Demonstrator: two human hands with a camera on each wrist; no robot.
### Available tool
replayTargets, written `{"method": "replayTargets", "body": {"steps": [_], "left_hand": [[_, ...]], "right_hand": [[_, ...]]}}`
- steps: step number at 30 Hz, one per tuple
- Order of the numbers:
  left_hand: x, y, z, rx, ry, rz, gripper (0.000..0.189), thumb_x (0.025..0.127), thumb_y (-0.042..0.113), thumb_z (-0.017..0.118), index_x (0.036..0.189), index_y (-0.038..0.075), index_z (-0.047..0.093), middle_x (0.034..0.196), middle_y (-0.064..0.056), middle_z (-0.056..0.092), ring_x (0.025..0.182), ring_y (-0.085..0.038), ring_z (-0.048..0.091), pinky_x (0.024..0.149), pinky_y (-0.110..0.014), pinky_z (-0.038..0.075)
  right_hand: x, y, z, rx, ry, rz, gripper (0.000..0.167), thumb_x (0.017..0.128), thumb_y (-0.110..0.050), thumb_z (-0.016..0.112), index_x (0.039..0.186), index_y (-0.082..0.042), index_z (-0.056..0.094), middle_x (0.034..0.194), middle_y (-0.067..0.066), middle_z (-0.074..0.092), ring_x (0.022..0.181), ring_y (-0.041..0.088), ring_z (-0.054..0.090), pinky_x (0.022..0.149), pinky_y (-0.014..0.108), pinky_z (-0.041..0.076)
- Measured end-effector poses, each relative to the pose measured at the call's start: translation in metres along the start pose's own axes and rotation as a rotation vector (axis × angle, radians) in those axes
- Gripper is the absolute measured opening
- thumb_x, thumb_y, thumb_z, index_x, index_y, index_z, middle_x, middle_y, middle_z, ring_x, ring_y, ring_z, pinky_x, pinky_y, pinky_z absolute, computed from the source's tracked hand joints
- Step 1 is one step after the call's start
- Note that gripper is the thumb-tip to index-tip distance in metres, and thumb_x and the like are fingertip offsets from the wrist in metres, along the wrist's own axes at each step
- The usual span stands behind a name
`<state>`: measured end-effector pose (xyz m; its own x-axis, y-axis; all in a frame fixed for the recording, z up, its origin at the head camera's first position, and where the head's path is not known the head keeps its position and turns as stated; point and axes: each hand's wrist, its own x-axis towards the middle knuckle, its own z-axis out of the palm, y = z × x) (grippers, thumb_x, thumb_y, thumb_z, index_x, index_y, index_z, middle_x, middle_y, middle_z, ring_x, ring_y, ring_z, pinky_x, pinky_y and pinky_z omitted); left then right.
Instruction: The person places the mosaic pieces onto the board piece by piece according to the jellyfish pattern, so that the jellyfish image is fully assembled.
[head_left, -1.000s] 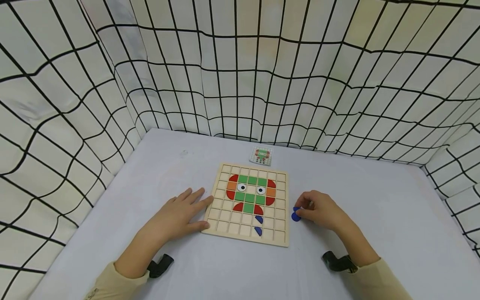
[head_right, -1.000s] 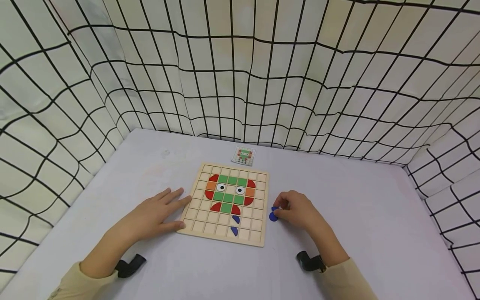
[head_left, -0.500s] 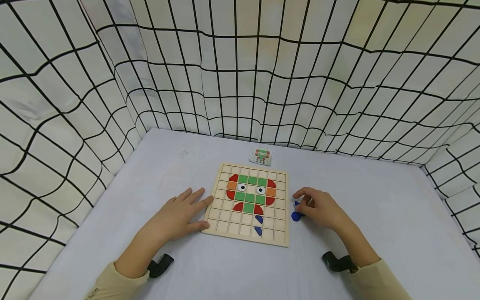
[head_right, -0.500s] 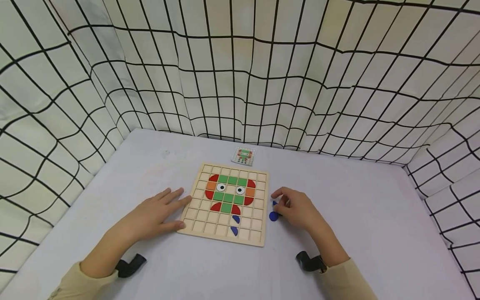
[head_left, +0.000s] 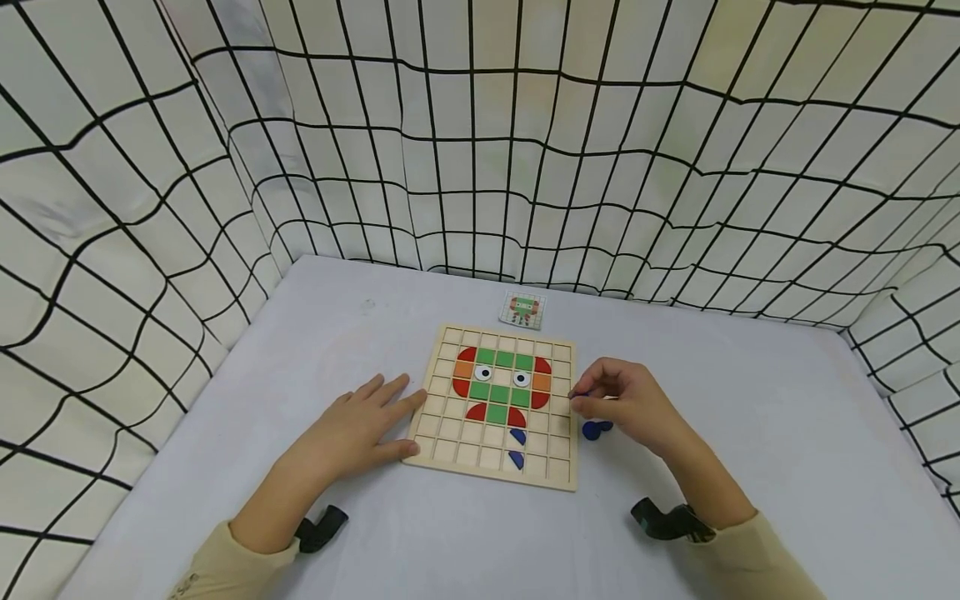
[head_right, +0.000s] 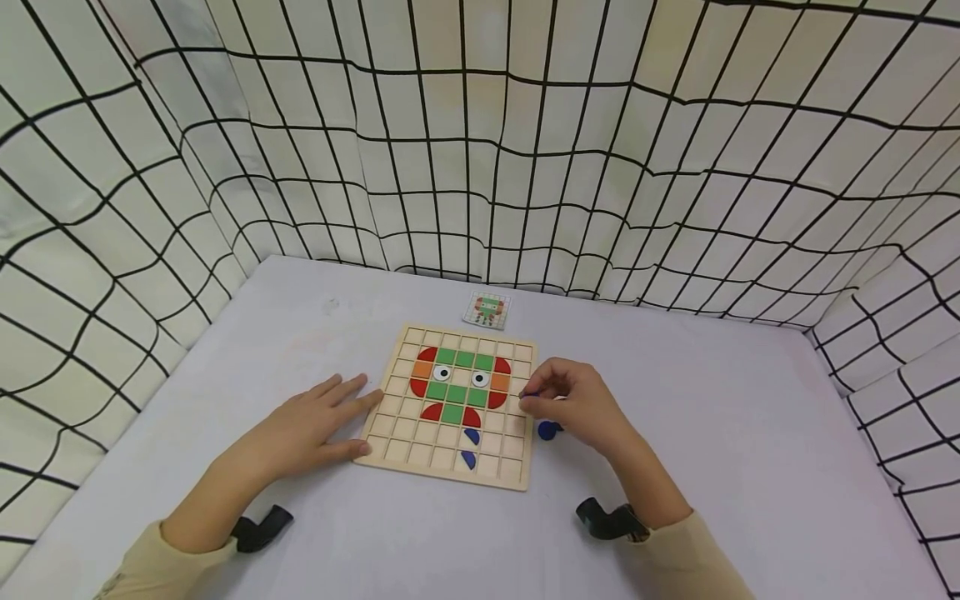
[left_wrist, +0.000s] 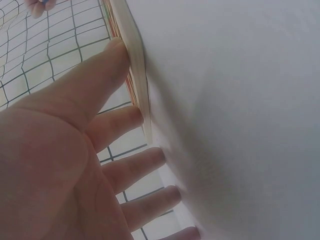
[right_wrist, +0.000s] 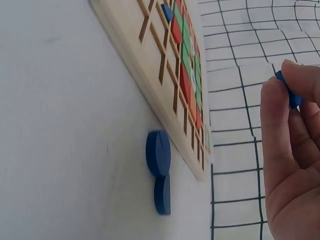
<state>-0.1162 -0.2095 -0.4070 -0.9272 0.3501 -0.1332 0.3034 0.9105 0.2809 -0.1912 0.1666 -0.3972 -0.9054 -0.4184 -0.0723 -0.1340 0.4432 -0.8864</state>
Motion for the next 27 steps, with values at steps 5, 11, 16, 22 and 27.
{"method": "replayTargets", "body": {"steps": [5,11,16,22,27], "left_hand": [[0.0,-0.001,0.001,0.011,0.005,0.001,0.073,0.089,0.047,0.071,0.151,0.019,0.046,0.158,-0.016,0.037,0.143,-0.049,0.032,0.105,-0.072,0.033],[-0.001,0.0,0.0,0.014,0.003,0.002,0.072,0.09,0.048,0.07,0.151,0.019,0.046,0.158,-0.016,0.037,0.143,-0.049,0.032,0.105,-0.072,0.033],[-0.001,0.001,-0.001,0.012,0.007,0.012,0.071,0.09,0.049,0.069,0.151,0.019,0.046,0.158,-0.017,0.038,0.142,-0.05,0.033,0.104,-0.072,0.034],[-0.001,0.001,-0.002,0.014,0.009,0.015,0.071,0.09,0.049,0.069,0.151,0.019,0.046,0.157,-0.017,0.038,0.142,-0.05,0.033,0.103,-0.072,0.035],[-0.001,0.001,-0.002,0.011,0.011,0.017,0.071,0.09,0.049,0.069,0.151,0.02,0.046,0.158,-0.016,0.038,0.142,-0.049,0.033,0.103,-0.072,0.035]], "right_hand": [[0.001,-0.006,0.005,0.054,-0.038,-0.023,0.018,0.087,-0.008,0.075,0.102,-0.006,0.066,0.103,0.01,0.07,0.082,0.023,0.064,0.071,0.033,0.059],[0.005,-0.006,0.012,0.034,-0.082,-0.028,0.032,0.093,-0.011,0.07,0.124,-0.004,0.066,0.102,0.013,0.069,0.082,0.031,0.062,0.069,0.029,0.057],[0.009,-0.006,0.02,0.042,-0.103,-0.011,0.023,0.094,-0.016,0.07,0.114,-0.003,0.068,0.097,0.01,0.07,0.082,0.03,0.063,0.069,0.034,0.058],[0.013,-0.01,0.029,0.008,-0.114,-0.021,0.013,0.091,-0.016,0.074,0.101,-0.009,0.068,0.102,0.006,0.071,0.091,0.024,0.065,0.073,0.033,0.057],[0.016,-0.014,0.036,0.074,-0.12,0.028,0.016,0.091,-0.016,0.074,0.103,-0.008,0.067,0.103,0.01,0.066,0.087,0.028,0.069,0.077,0.037,0.058]]}}
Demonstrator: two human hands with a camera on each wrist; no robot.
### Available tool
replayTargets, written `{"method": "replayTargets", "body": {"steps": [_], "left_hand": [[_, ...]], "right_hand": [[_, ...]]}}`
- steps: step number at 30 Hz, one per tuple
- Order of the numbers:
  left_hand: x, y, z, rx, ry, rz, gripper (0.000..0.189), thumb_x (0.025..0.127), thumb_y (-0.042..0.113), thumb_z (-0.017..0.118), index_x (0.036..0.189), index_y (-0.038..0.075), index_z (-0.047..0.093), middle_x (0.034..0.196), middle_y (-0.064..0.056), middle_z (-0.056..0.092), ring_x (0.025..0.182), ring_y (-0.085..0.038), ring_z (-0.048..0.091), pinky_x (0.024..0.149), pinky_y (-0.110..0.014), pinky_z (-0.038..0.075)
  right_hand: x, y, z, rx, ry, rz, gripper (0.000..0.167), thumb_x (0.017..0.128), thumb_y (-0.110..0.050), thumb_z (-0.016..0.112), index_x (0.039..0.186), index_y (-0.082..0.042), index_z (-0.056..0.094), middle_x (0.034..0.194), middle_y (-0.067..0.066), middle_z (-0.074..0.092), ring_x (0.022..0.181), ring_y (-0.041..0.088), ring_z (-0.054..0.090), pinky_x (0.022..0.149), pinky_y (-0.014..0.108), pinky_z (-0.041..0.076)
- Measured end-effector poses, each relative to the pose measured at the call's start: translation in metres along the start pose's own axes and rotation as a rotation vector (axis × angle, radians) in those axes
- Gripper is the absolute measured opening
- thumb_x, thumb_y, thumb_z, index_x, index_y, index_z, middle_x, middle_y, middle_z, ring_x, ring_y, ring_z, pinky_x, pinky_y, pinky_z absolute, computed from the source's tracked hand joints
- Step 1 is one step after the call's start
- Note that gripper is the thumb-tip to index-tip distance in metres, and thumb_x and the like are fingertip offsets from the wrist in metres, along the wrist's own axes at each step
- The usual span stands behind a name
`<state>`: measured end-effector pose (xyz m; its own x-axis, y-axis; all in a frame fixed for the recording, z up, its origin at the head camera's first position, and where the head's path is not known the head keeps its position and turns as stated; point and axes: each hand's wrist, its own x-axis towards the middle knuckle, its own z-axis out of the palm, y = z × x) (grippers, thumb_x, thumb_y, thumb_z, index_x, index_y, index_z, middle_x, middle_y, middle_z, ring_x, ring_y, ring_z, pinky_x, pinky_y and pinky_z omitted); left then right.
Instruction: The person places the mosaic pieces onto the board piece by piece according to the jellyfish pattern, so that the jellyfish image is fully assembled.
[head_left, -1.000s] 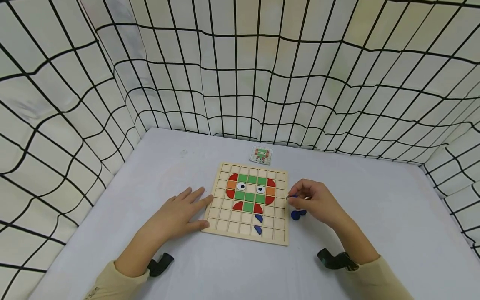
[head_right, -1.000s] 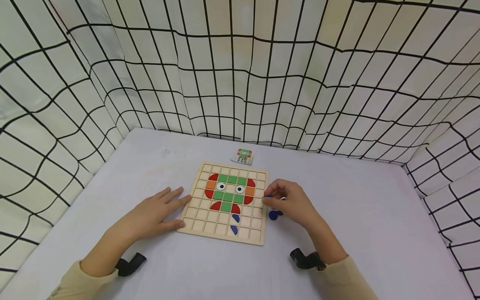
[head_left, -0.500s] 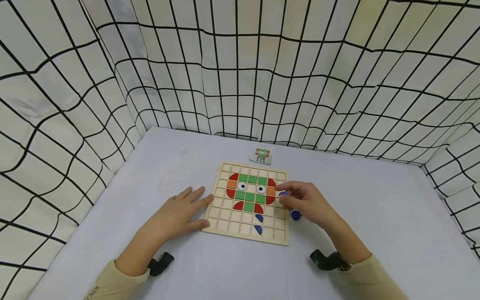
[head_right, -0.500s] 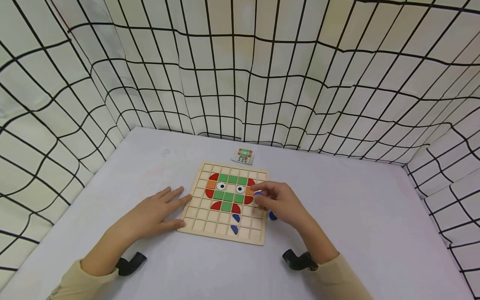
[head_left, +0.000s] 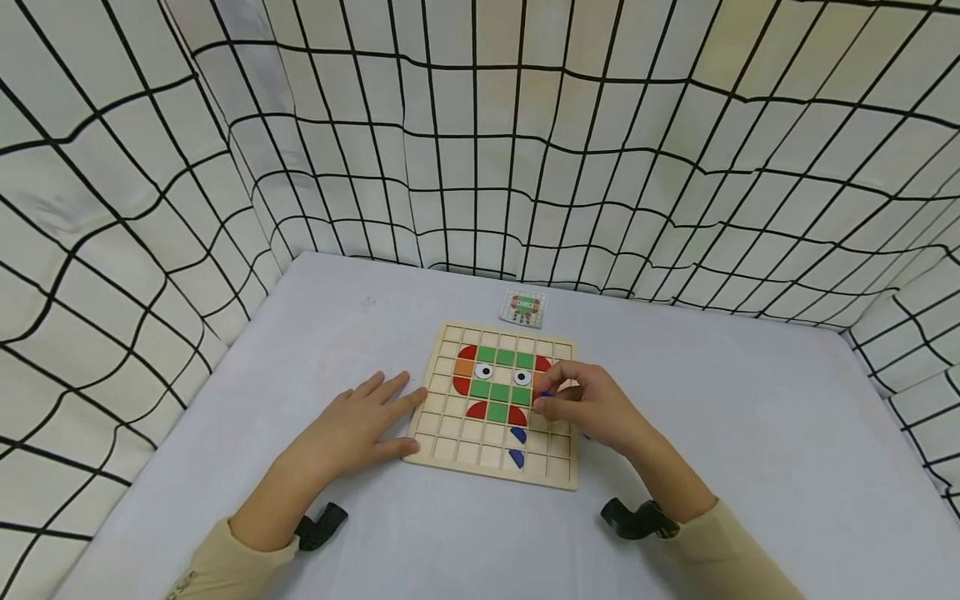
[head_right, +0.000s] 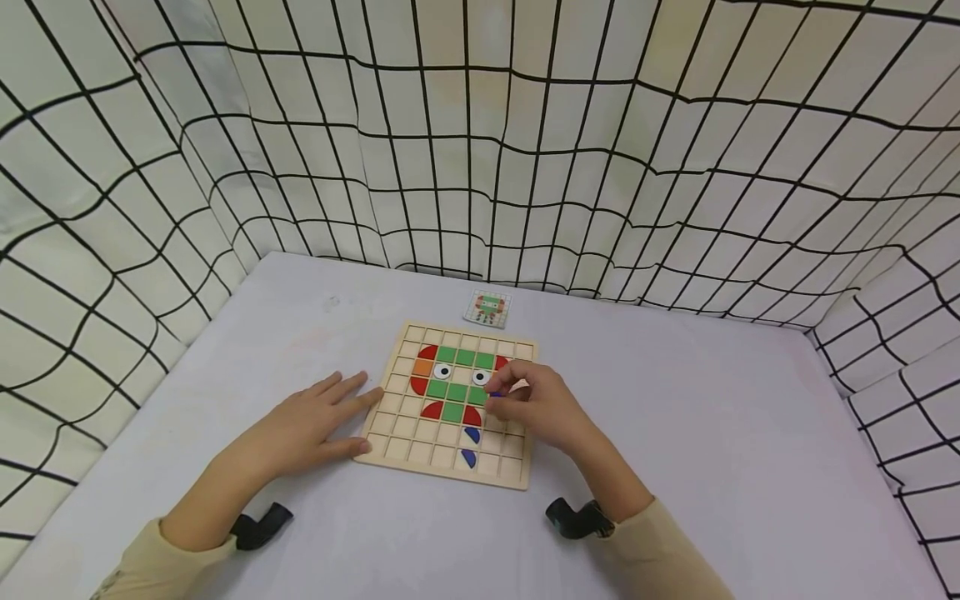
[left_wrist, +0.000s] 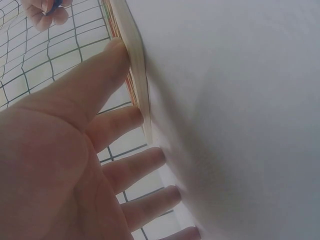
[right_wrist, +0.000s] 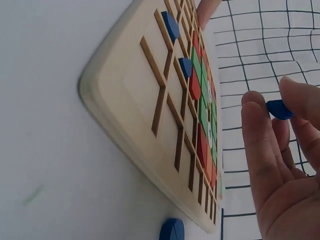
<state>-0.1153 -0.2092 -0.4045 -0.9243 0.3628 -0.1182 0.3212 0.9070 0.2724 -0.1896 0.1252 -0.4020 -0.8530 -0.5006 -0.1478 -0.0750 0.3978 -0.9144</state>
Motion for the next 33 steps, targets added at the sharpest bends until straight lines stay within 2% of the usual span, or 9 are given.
{"method": "replayTargets", "body": {"steps": [5,9,12,16,25,28,33], "left_hand": [[0.0,0.0,0.001,-0.001,0.0,-0.001,0.071,0.09,0.049,0.069,0.151,0.02,0.046,0.158,-0.017,0.038,0.143,-0.049,0.033,0.104,-0.072,0.034],[0.0,-0.001,0.002,-0.002,-0.003,-0.007,0.072,0.09,0.048,0.07,0.151,0.02,0.046,0.158,-0.016,0.037,0.143,-0.049,0.032,0.105,-0.072,0.034],[0.0,-0.001,0.002,0.0,-0.006,-0.013,0.072,0.09,0.048,0.07,0.151,0.02,0.046,0.159,-0.016,0.037,0.144,-0.049,0.032,0.105,-0.072,0.033],[-0.001,-0.001,0.002,-0.001,-0.009,-0.018,0.072,0.089,0.047,0.07,0.151,0.019,0.046,0.159,-0.016,0.037,0.144,-0.049,0.031,0.104,-0.072,0.033],[0.001,-0.002,0.002,0.0,-0.014,-0.021,0.073,0.089,0.048,0.07,0.152,0.02,0.045,0.159,-0.015,0.036,0.144,-0.048,0.031,0.105,-0.072,0.033],[0.001,-0.002,0.002,-0.002,-0.016,-0.02,0.073,0.089,0.048,0.07,0.152,0.02,0.045,0.159,-0.015,0.036,0.144,-0.048,0.031,0.105,-0.072,0.032],[0.001,-0.002,0.002,-0.005,-0.018,-0.017,0.073,0.089,0.048,0.07,0.152,0.02,0.045,0.159,-0.016,0.036,0.144,-0.049,0.031,0.105,-0.072,0.032]], "right_hand": [[0.003,0.0,0.003,0.085,-0.014,0.006,0.023,0.094,-0.014,0.07,0.11,0.001,0.064,0.097,0.017,0.064,0.086,0.034,0.07,0.076,0.039,0.06],[0.006,0.0,0.004,0.147,-0.021,0.04,0.029,0.096,-0.016,0.067,0.116,0.005,0.062,0.106,0.022,0.066,0.087,0.027,0.069,0.076,0.036,0.06],[0.008,-0.002,0.006,0.189,-0.023,0.078,0.03,0.098,-0.016,0.064,0.119,0.005,0.061,0.107,0.019,0.067,0.086,0.023,0.068,0.076,0.035,0.06],[0.009,-0.005,0.008,0.218,-0.036,0.101,0.03,0.098,-0.015,0.062,0.12,0.005,0.062,0.103,0.012,0.067,0.086,0.024,0.067,0.076,0.036,0.061],[0.015,-0.007,0.017,0.138,-0.087,0.039,0.025,0.096,-0.012,0.065,0.115,0.003,0.065,0.104,0.012,0.066,0.083,0.027,0.065,0.075,0.038,0.061],[0.017,-0.007,0.022,0.1,-0.092,0.023,0.022,0.095,-0.013,0.066,0.112,0.001,0.066,0.099,0.01,0.067,0.081,0.027,0.065,0.073,0.039,0.061],[0.02,-0.006,0.029,0.004,-0.092,-0.001,0.016,0.094,-0.013,0.067,0.107,-0.004,0.069,0.09,0.006,0.068,0.078,0.024,0.064,0.066,0.034,0.056]]}}
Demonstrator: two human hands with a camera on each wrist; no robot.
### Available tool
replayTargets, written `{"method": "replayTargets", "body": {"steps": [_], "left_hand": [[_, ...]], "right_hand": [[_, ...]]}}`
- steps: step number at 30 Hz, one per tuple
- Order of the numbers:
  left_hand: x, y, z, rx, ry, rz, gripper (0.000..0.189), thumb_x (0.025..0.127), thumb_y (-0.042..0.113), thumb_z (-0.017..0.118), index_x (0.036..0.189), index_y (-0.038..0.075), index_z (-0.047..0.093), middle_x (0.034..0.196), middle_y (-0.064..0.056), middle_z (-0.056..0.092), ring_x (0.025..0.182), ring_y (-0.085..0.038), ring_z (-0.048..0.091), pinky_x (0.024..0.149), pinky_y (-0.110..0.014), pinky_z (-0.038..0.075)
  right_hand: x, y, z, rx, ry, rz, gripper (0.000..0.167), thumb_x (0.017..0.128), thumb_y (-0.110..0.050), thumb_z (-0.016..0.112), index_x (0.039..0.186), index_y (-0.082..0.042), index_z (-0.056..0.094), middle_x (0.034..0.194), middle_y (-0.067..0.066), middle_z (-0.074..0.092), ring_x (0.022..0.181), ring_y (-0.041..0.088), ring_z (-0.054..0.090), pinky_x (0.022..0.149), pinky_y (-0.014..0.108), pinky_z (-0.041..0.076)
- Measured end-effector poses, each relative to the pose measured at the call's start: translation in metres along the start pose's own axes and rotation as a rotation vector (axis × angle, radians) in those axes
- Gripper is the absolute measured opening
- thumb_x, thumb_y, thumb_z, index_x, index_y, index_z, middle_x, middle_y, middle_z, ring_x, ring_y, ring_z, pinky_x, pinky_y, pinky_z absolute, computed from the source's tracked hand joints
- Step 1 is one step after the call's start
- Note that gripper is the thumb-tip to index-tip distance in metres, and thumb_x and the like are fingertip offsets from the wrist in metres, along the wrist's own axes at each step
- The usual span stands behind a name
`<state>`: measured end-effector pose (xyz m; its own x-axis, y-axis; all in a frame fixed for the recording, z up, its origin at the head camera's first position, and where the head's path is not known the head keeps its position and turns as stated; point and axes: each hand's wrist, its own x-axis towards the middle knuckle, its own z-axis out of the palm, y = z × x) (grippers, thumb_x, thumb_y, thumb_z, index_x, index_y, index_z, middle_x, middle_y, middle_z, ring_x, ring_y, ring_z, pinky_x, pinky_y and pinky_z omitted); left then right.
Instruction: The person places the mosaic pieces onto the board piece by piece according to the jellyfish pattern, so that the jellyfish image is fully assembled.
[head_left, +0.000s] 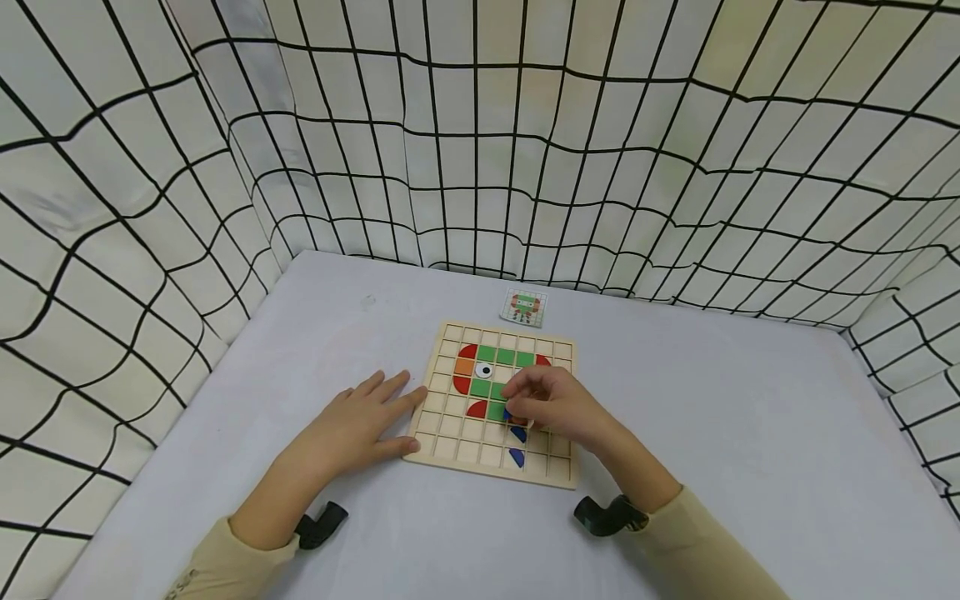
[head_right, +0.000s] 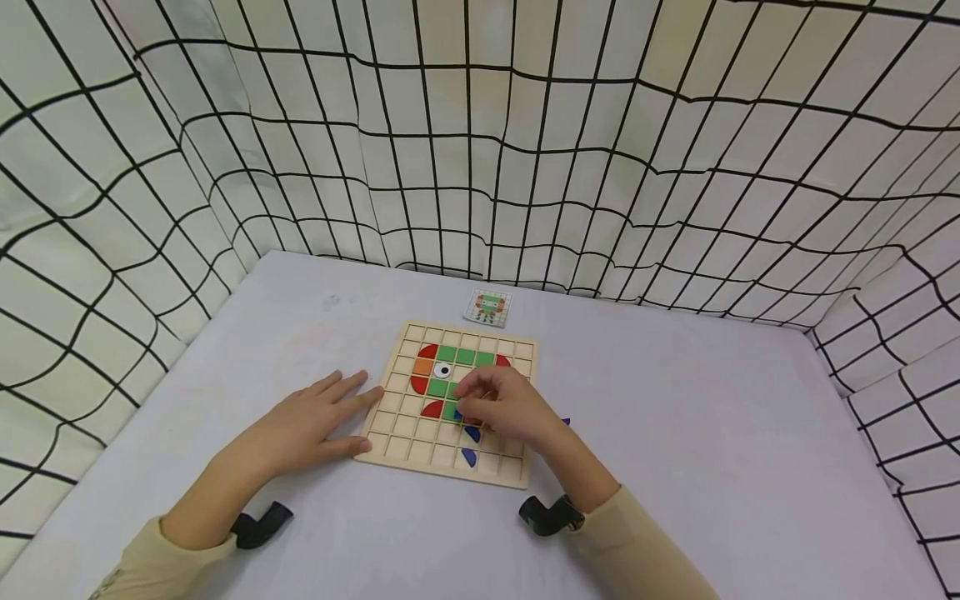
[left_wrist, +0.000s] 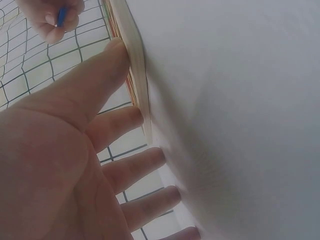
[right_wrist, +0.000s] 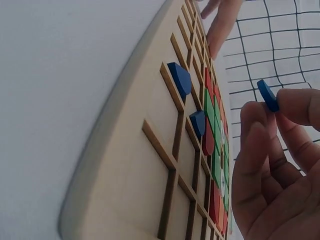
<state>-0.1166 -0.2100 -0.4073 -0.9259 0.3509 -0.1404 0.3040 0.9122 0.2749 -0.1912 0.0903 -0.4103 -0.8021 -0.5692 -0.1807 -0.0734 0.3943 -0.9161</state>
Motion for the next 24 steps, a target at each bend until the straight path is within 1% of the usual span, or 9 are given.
{"method": "replayTargets", "body": {"steps": [6,11,15,19,24], "left_hand": [[0.0,0.001,-0.001,0.004,0.0,-0.001,0.073,0.089,0.048,0.07,0.151,0.019,0.046,0.159,-0.016,0.036,0.144,-0.049,0.031,0.105,-0.072,0.033],[0.0,0.001,-0.002,0.005,-0.002,0.001,0.072,0.09,0.049,0.069,0.151,0.02,0.046,0.158,-0.016,0.037,0.143,-0.049,0.032,0.104,-0.072,0.033],[0.001,0.002,-0.002,0.004,-0.004,0.001,0.072,0.09,0.05,0.069,0.151,0.02,0.046,0.158,-0.016,0.037,0.143,-0.049,0.032,0.104,-0.072,0.033],[0.001,0.002,-0.002,0.004,0.0,0.001,0.072,0.09,0.049,0.069,0.151,0.02,0.046,0.158,-0.016,0.037,0.143,-0.049,0.032,0.104,-0.072,0.033],[0.001,0.001,-0.001,0.002,-0.002,-0.001,0.072,0.09,0.049,0.069,0.152,0.02,0.045,0.159,-0.016,0.037,0.143,-0.049,0.032,0.105,-0.072,0.033]], "right_hand": [[0.005,0.003,0.008,-0.155,-0.006,-0.013,0.008,0.092,-0.015,0.071,0.099,-0.015,0.072,0.087,-0.001,0.068,0.08,0.017,0.063,0.068,0.028,0.053],[0.008,0.0,0.013,-0.305,-0.035,-0.064,0.006,0.089,-0.014,0.073,0.094,-0.017,0.072,0.081,-0.008,0.067,0.074,0.013,0.061,0.066,0.027,0.052],[0.009,-0.003,0.017,-0.389,-0.053,-0.059,0.007,0.089,-0.015,0.074,0.091,-0.021,0.071,0.076,-0.012,0.066,0.071,0.01,0.061,0.065,0.028,0.051],[0.008,-0.006,0.021,-0.439,-0.055,-0.041,0.008,0.089,-0.017,0.075,0.089,-0.024,0.07,0.074,-0.013,0.065,0.07,0.009,0.06,0.063,0.027,0.051],[0.008,-0.009,0.024,-0.472,-0.037,-0.043,0.011,0.087,-0.018,0.077,0.087,-0.024,0.068,0.072,-0.014,0.065,0.068,0.008,0.06,0.063,0.027,0.05]]}}
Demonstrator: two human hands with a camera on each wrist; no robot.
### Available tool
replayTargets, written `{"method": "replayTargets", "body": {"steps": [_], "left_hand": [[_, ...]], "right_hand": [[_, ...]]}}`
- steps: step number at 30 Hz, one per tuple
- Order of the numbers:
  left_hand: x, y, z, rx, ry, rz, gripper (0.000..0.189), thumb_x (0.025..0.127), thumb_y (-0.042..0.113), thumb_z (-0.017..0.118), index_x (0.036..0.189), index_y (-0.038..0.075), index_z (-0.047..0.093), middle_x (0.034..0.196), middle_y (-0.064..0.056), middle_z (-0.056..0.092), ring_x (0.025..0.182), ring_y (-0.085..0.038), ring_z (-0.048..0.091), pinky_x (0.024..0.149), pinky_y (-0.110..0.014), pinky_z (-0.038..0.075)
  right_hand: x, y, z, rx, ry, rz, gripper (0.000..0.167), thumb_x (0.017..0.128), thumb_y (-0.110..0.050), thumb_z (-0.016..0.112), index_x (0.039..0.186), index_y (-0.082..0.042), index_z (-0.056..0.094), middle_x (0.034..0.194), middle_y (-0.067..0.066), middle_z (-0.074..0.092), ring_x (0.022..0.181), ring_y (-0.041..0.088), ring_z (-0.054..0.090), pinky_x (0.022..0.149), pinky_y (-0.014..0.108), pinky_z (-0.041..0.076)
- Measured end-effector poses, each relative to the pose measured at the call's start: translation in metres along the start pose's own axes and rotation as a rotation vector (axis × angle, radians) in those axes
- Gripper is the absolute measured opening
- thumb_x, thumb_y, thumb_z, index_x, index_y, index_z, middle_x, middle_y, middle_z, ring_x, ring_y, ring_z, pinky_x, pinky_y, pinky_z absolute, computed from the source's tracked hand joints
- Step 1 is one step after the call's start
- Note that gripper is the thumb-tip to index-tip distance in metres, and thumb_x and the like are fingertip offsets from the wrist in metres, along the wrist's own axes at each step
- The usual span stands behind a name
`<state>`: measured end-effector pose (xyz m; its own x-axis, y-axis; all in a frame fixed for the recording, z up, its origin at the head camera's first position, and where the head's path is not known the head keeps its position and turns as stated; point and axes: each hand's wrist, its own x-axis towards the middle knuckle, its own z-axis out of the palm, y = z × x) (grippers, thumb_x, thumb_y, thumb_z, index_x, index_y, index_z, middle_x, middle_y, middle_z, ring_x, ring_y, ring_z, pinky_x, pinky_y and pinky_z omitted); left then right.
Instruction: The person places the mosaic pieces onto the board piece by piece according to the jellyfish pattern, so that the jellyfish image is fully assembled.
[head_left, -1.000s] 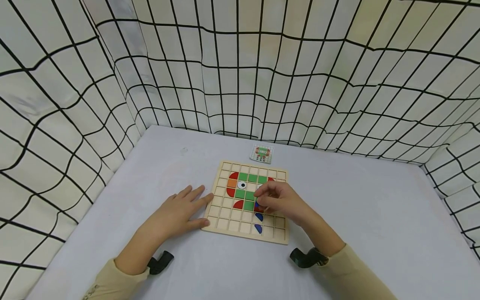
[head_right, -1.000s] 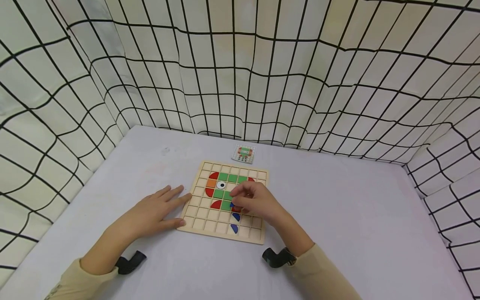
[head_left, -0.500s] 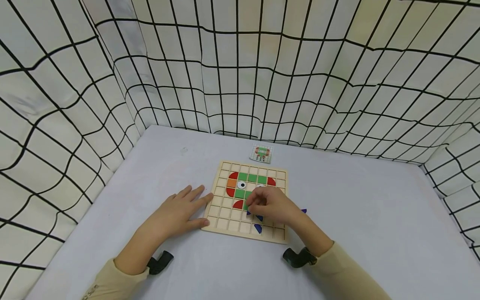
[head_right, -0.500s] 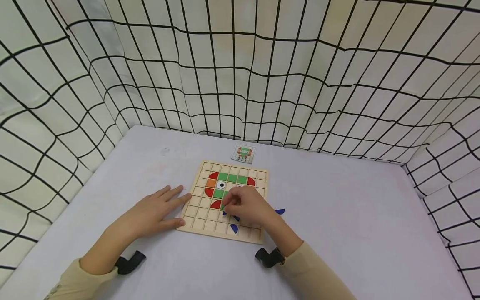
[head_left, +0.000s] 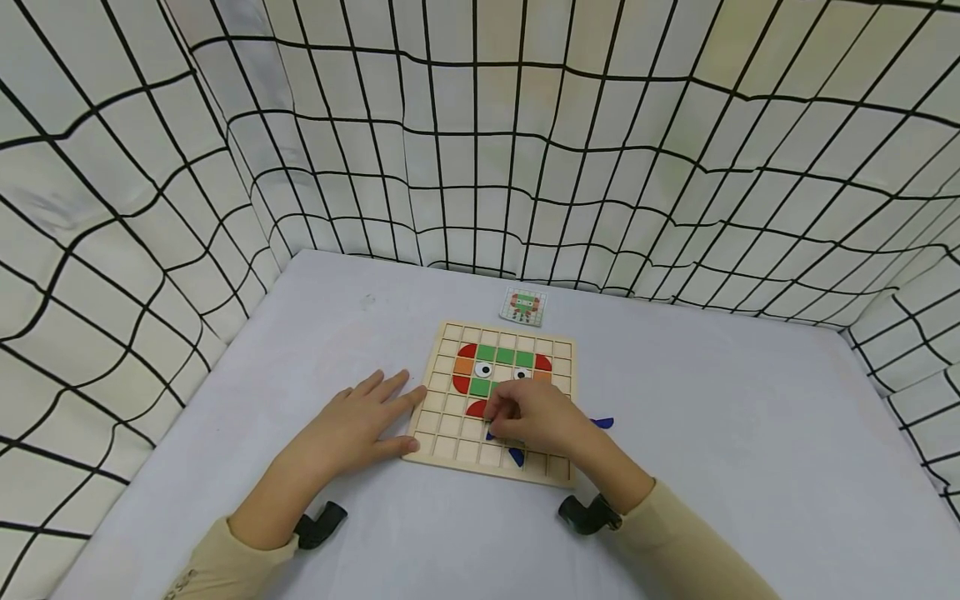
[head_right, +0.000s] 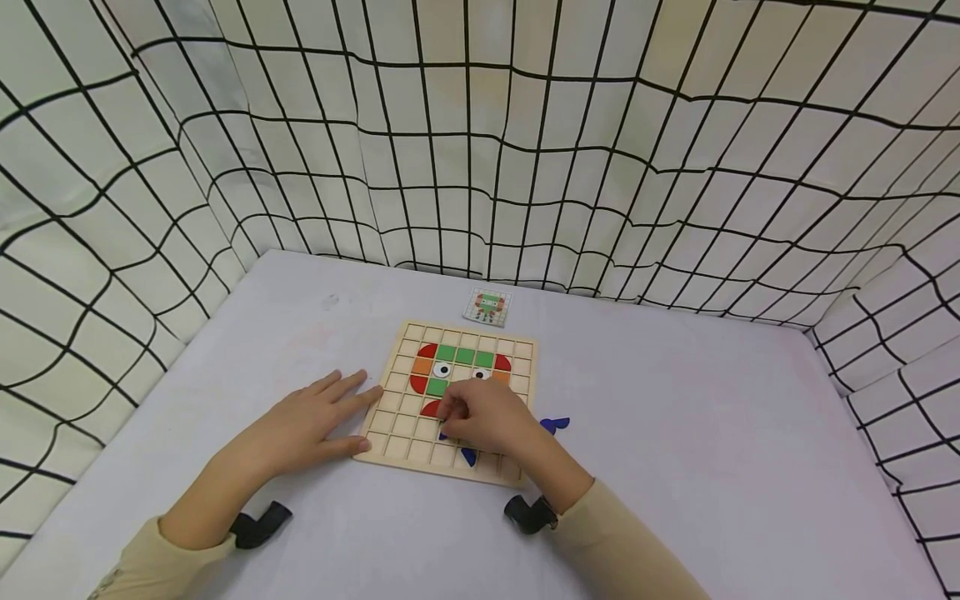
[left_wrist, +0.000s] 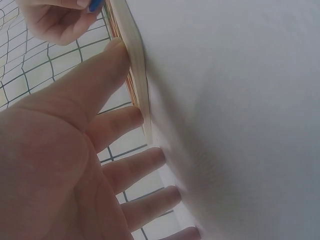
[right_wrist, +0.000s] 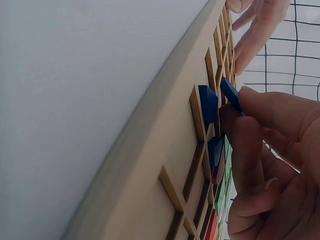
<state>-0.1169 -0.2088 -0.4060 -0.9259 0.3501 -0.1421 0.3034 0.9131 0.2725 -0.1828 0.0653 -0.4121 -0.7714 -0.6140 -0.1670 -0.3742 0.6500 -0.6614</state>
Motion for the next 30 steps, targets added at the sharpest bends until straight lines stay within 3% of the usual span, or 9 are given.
{"method": "replayTargets", "body": {"steps": [13,20,30], "left_hand": [[0.0004,-0.0011,0.0003,0.0,-0.003,0.002,0.072,0.09,0.05,0.069,0.152,0.021,0.045,0.159,-0.015,0.037,0.143,-0.049,0.032,0.104,-0.072,0.033],[-0.0002,-0.003,0.0033,-0.009,0.001,0.001,0.072,0.091,0.048,0.069,0.152,0.02,0.044,0.16,-0.016,0.035,0.145,-0.048,0.029,0.106,-0.072,0.032],[0.0004,-0.0033,0.004,-0.008,-0.001,-0.001,0.073,0.09,0.048,0.069,0.152,0.02,0.044,0.16,-0.015,0.034,0.145,-0.049,0.029,0.106,-0.071,0.032]], "right_hand": [[0.0004,-0.0047,0.002,-0.055,0.018,0.009,0.012,0.087,-0.024,0.078,0.081,-0.026,0.068,0.069,-0.014,0.063,0.065,0.008,0.058,0.06,0.027,0.049],[-0.0003,-0.0025,-0.0005,-0.037,0.03,-0.015,0.002,0.09,-0.019,0.073,0.089,-0.021,0.075,0.075,-0.015,0.065,0.071,0.006,0.06,0.064,0.025,0.052],[-0.0014,0.0028,-0.0029,-0.037,0.014,-0.036,0.01,0.09,-0.013,0.07,0.091,-0.02,0.077,0.077,-0.015,0.067,0.072,0.006,0.06,0.064,0.024,0.052]]}}
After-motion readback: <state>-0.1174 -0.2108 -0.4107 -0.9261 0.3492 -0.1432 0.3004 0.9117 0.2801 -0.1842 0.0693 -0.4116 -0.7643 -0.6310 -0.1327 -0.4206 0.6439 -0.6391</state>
